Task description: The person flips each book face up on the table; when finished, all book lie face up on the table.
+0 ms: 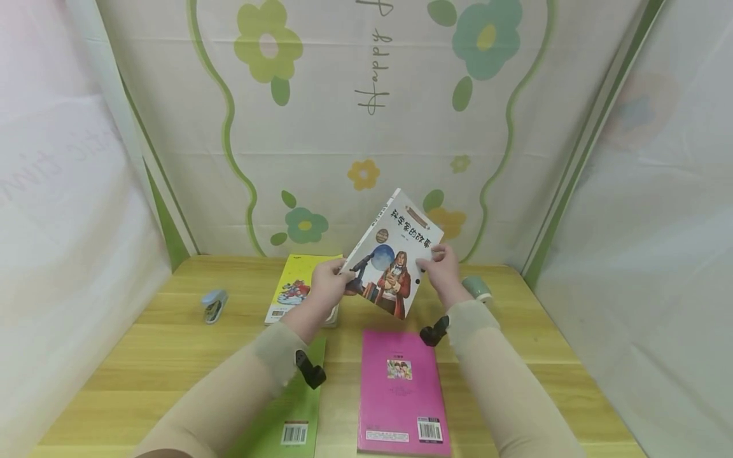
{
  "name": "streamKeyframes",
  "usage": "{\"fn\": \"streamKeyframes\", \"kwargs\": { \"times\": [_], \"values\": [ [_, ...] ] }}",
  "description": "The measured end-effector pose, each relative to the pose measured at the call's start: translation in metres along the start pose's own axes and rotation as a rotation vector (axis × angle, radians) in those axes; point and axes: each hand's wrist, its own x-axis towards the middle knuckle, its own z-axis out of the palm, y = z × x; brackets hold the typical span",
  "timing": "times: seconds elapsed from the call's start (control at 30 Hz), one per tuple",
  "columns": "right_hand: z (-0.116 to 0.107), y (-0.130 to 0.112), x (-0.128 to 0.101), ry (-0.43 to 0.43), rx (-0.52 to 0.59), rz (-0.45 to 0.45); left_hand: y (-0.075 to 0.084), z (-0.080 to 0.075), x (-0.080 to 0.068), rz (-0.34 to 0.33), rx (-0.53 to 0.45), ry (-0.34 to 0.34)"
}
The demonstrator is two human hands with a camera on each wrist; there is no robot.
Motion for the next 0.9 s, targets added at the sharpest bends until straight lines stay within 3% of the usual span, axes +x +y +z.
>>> {"fn": "streamKeyframes", "kwargs": {
  "times": [0.17, 0.47, 0.9],
  "values": [
    [-0.006, 0.009, -0.001, 0.002, -0.010, 0.040, 0.000, 0.000, 0.000, -0.058, -0.046, -0.006],
    [-0.013, 0.026, -0.004, -0.294, 0.144, 0.124, -0.010, -0.001, 0.004, -0.151, -0.192, -0.010],
    [-0.017, 0.033, -0.018, -0.478, 0.280, 0.145, -0.015, -0.006, 0.004, -0.294, -0.343, 0.013]
  ]
}}
